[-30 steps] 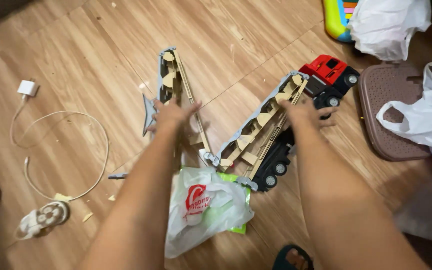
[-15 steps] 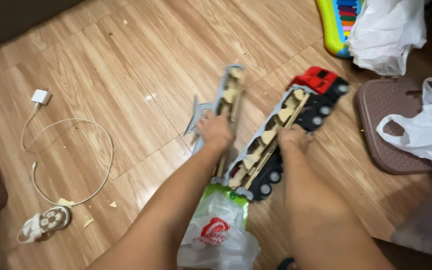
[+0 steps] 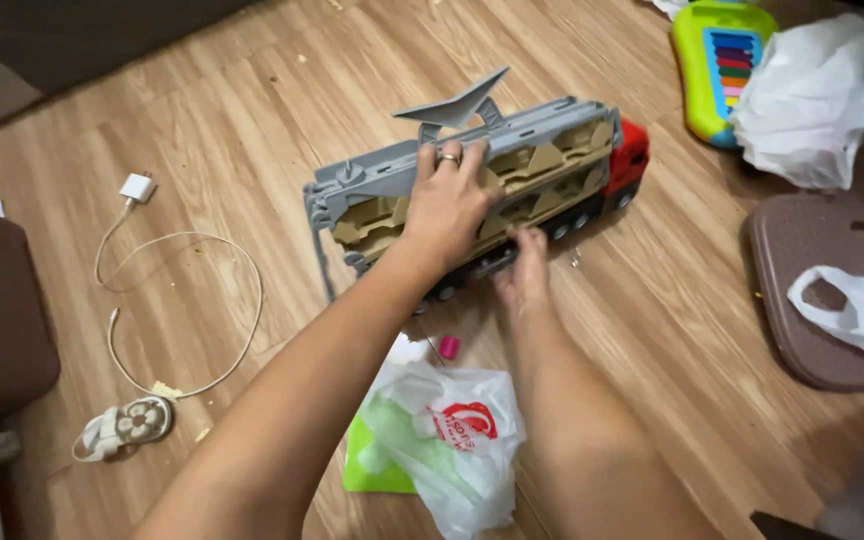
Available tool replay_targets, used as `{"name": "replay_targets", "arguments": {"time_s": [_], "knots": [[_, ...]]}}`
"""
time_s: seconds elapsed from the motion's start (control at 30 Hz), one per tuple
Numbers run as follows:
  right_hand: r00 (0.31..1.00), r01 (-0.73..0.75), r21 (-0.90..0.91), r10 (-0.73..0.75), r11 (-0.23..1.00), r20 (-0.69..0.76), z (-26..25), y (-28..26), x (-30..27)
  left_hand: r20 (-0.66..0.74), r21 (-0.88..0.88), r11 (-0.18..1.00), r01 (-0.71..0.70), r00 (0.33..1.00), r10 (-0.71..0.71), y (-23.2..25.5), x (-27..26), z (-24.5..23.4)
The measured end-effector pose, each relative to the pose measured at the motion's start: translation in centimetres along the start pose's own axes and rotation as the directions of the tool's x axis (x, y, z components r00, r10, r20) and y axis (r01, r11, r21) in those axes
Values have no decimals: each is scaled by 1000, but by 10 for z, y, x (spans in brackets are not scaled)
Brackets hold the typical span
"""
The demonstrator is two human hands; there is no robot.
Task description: Cleaning up a bedroom by picking up toys and placing items into storage containers or bins.
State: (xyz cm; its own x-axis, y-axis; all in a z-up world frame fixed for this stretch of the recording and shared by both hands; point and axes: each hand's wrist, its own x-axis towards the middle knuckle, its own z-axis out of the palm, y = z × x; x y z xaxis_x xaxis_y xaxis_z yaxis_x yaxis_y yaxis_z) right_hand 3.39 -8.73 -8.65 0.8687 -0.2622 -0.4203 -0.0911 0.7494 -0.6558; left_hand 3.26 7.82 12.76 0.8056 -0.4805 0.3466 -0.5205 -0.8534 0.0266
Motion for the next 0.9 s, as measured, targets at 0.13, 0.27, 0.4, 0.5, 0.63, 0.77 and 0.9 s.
{"name": "replay_targets", "arguments": {"time_s": [0.13,0.27,0.4,0.5,0.63,0.77,0.9], "knots": [[973,-218,-84,211,972,-92,42,4,-58,-3,142,982,-125,992,127,-18,-18,19],[939,-283,-435,153,855,-309,-12,35,-27,139,156,975,-157,981,136,-34,-46,47],[829,-55,-198,-66,979,-555,-33,5,-18,162,-14,923,-384,910,381,-22,-55,76],[778,194,-248,-303,949,-551,1,-39,-41,165,-171,885,-433,873,459,-17,-46,58],[642,500,-305,-583,811,-498,36,-73,-24,-147,-368,830,-420,907,394,-44,-40,36],[566,302,-757,-748,580,-348,52,-60,-13,-211,-316,943,107,961,-180,-87,-60,10],[788,284,-709,-578,646,-212,71,-54,-33,235,-493,125,861,270,-934,-115,-96,46]]}}
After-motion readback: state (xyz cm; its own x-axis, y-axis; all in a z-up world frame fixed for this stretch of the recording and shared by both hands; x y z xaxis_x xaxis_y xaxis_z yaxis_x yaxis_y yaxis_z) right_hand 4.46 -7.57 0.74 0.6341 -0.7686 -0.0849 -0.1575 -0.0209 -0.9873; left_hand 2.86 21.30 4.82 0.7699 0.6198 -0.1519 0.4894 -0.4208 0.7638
